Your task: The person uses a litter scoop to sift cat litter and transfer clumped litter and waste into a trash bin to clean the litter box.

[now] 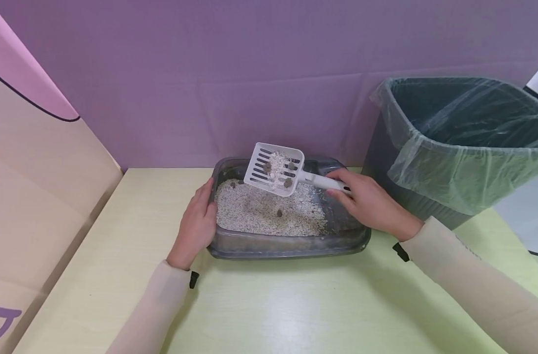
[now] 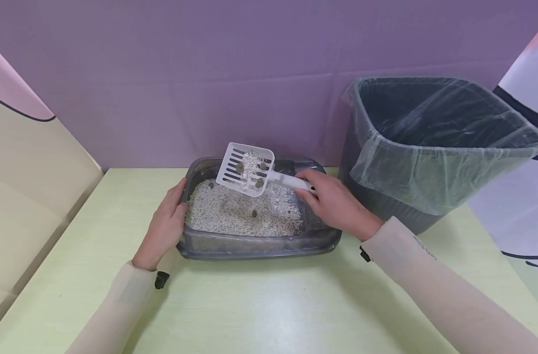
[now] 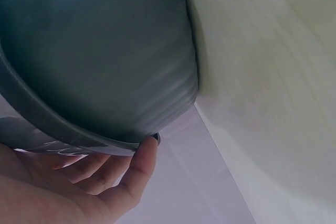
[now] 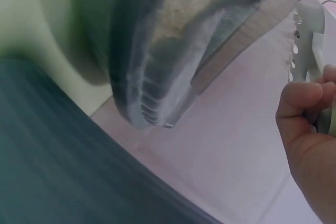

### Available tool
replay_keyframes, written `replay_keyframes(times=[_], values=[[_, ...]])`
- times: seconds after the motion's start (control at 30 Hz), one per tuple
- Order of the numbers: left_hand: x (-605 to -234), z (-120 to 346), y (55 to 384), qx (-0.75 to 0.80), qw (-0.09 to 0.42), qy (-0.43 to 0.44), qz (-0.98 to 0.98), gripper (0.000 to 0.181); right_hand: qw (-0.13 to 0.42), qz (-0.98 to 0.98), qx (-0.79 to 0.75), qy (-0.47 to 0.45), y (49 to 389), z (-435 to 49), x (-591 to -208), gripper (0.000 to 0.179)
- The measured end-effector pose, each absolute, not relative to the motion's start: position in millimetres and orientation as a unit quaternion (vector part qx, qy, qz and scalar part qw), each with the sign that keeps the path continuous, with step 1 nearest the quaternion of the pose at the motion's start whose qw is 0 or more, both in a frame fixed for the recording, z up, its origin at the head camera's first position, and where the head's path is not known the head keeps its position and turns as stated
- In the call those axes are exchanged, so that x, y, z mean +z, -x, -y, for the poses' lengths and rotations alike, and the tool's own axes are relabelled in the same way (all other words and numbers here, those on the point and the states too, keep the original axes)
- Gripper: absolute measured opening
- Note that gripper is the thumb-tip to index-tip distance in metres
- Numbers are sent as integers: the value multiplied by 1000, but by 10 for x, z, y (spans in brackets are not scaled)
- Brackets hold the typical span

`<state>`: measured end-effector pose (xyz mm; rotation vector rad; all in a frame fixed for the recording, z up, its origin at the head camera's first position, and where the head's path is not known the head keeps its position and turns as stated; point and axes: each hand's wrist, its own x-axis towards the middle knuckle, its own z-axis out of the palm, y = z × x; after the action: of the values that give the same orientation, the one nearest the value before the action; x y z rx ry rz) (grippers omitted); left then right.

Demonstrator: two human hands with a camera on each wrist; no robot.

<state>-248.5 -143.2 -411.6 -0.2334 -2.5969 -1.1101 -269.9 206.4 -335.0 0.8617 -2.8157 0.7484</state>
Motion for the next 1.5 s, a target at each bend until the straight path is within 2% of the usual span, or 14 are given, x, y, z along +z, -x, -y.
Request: replay_keyframes(times=[0.3,0.57,0.8,1.0,1.2,1.4,1.5], values=[[-4100,1398,2497,-385,154,84,906,54,66,925,246,-283,2676,-2125,-3400,33],[-4102,1389,2501,-385,150,86,907,54,107,919,259,-279,2607,-2153,-3412,31],[-4097,1382,2501,-382,148,87,908,54,121,918,256,-278,2515,-2186,-3409,31],[-4106,1383,2511,-380,147,87,909,54,149,912,264,-275,2360,-2196,-3177,30],[-4124,1391,2516,-380,143,85,910,54,236,905,228,-270,2213,-2261,-2841,32],[-4141,1396,2513,-381,141,82,910,54,308,904,212,-210,2099,-2508,-2499,33],[-4145,1398,2514,-381,141,84,910,54,321,911,213,-151,2061,-2690,-2322,35]])
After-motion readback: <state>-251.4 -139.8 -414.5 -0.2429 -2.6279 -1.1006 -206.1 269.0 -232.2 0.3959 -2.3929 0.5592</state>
